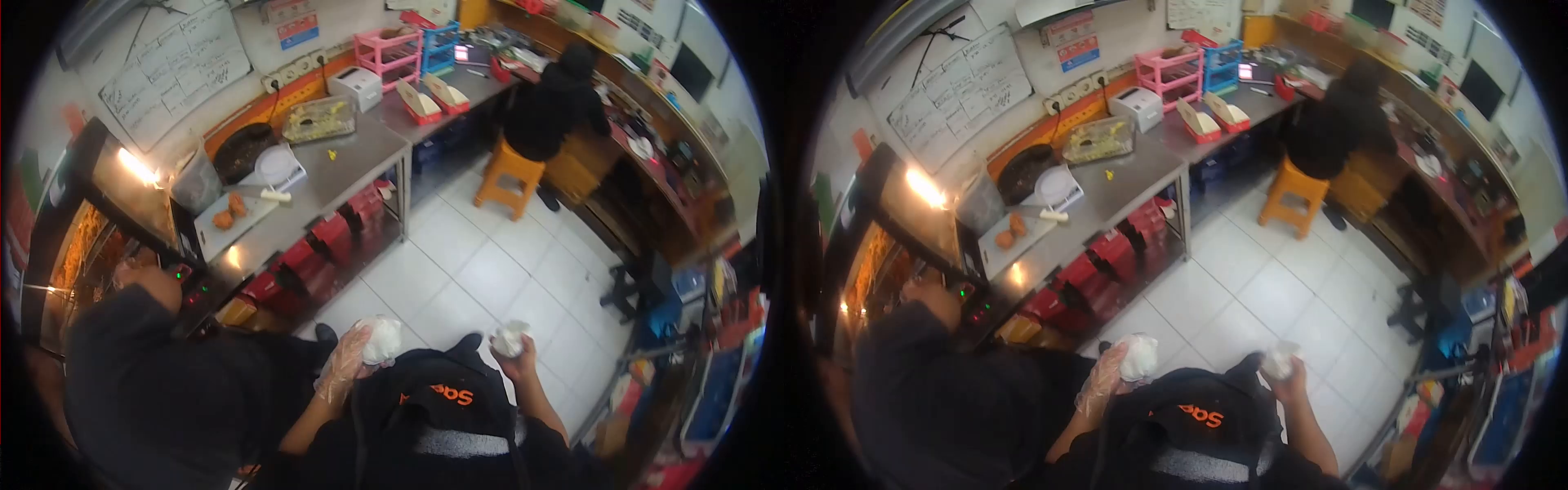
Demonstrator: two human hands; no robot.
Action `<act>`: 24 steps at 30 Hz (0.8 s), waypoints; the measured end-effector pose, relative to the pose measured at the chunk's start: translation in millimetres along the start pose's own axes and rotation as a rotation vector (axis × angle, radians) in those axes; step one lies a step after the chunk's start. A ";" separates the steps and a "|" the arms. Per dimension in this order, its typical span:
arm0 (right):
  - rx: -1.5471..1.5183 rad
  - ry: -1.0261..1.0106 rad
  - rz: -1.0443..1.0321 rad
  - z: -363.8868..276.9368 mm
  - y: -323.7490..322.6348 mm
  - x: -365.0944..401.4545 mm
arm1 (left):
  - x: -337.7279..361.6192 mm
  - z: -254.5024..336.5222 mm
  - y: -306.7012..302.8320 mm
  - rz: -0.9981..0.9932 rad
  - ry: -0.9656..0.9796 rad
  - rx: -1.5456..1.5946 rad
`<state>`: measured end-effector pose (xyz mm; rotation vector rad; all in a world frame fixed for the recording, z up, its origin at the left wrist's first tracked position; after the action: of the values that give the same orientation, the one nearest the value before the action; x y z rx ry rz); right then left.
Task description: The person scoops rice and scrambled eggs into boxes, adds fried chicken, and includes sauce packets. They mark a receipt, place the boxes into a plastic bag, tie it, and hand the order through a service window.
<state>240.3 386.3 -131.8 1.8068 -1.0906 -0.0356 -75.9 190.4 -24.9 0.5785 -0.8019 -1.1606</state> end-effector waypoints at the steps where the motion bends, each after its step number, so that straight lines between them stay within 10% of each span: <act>1: -0.019 -0.009 0.007 -15.1 -4.6 -25.9 | -33.2 13.1 -4.8 0.049 0.067 0.002; 2: -0.046 -0.002 -0.042 -30.4 -14.3 -64.8 | -64.1 41.1 -4.3 0.175 0.280 -0.822; 5: 0.008 0.084 0.035 -83.0 -32.9 -162.4 | -168.8 58.8 7.6 0.206 0.233 -0.095; 12: 0.147 0.198 -0.271 -220.7 98.0 -415.2 | -373.0 123.0 37.1 0.214 0.372 0.284; 24: 0.245 0.057 -0.186 -333.8 226.4 -688.7 | -670.0 299.6 9.7 0.170 0.215 -0.491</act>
<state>-162.8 1073.3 -81.3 2.1125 -0.9150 0.0403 -433.2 831.3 -5.5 0.2156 -0.3528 -1.0664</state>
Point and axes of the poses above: each hand's wrist, its own x-axis away from the middle knuckle, its own y-axis out of the palm, z = x × y, the point moved 5 cm from there along -x, towards the middle knuckle, and after that the axes turned 4 degrees about -z, right-handed, at the moved point
